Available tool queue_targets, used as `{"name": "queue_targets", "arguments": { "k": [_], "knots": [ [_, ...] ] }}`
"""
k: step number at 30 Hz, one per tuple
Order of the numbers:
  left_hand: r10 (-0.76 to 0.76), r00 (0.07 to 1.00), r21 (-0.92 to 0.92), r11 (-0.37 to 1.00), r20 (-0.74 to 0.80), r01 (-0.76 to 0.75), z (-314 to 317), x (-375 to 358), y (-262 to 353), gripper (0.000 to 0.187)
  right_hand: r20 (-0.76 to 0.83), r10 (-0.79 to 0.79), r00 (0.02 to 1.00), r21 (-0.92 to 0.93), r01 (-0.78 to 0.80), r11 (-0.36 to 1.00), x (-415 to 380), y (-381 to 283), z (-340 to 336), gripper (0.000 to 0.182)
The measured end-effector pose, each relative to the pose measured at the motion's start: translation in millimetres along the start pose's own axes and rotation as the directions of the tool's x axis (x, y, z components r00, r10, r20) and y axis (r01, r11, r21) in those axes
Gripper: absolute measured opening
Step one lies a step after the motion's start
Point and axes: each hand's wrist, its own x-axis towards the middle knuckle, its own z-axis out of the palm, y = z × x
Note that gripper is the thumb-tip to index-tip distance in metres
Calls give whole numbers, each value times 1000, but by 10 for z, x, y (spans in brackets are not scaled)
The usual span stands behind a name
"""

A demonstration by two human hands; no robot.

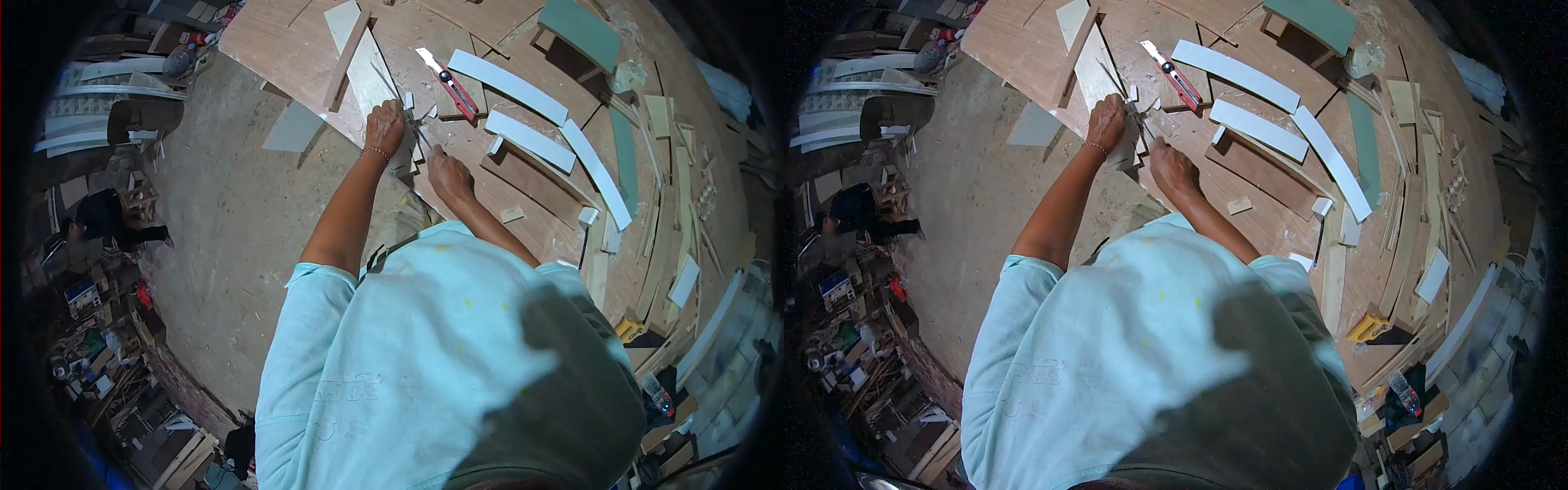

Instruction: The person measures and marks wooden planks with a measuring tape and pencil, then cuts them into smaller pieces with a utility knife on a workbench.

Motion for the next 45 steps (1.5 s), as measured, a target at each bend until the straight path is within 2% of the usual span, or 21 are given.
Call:
{"name": "queue_targets", "arguments": {
  "k": [8, 10, 13, 17, 19, 20, 22, 27, 30, 32, 37, 38, 40, 43, 45],
  "knots": [
    [33, 999, -32, 999, -29, -33, 34, -42, 7, 7, -22, -7, 1000, 5, 7, 1000, 8, -1, 25, 27],
    [42, 999, -22, 999, -27, -43, 18, -48, 9, 7, -56, -14, 998, -20, 13, 1000, 262, -45, 108, 26],
    [52, 998, 10, 999, -25, -52, 70, -35, -23, 7, -184, -117, 976, -18, 115, 993, 476, -149, 120, 25],
    [1, 1000, 7, 1000, 0, -1, 48, -25, -14, 7, -158, -105, 982, 13, 109, 994, 286, -74, 114, 25],
    [-38, 999, -15, 999, 14, 38, 1, 10, 15, 7, -156, -105, 982, -114, 87, 990, 47, 72, 121, 26],
    [-39, 999, -19, 999, 14, 39, -6, 9, 13, 7, -155, -104, 982, -117, 86, 989, -32, 105, 105, 26],
    [15, 1000, 2, 1000, 6, -15, -7, 3, -9, 7, -2, -15, 1000, -22, 15, 1000, -176, 87, -9, 28],
    [9, 999, -11, 1000, -33, -9, 20, -28, 21, 7, -38, -7, 999, -29, 6, 1000, -34, 40, 39, 29],
    [9, 999, -15, 1000, -37, -10, 21, -60, 39, 7, 5, 32, 999, 19, -32, 999, 238, -143, -23, 30],
    [-2, 1000, -5, 1000, -26, 2, 10, -31, 23, 7, -52, 1, 999, 53, 1, 999, 371, -195, 2, 31],
    [-66, 998, -29, 997, 20, 66, 26, 4, 11, 9, -45, -14, 999, 65, 17, 998, 84, -16, 30, 27],
    [-67, 998, -32, 997, 18, 67, 29, 7, 17, 9, -19, -10, 1000, 9, 10, 1000, -19, 23, 30, 26],
    [-37, 999, 28, 999, 22, 36, 53, -3, -7, 9, 5, -4, 1000, -47, 5, 999, -128, 60, 11, 26],
    [25, 999, 94, 995, 25, -27, 68, -19, -30, 9, -3, -16, 1000, 1, 16, 1000, -186, 87, 8, 26],
    [22, 1000, 75, 997, 22, -24, 39, -33, 7, 9, -6, -7, 1000, 30, 7, 1000, -48, 55, 40, 26]
  ]
}}
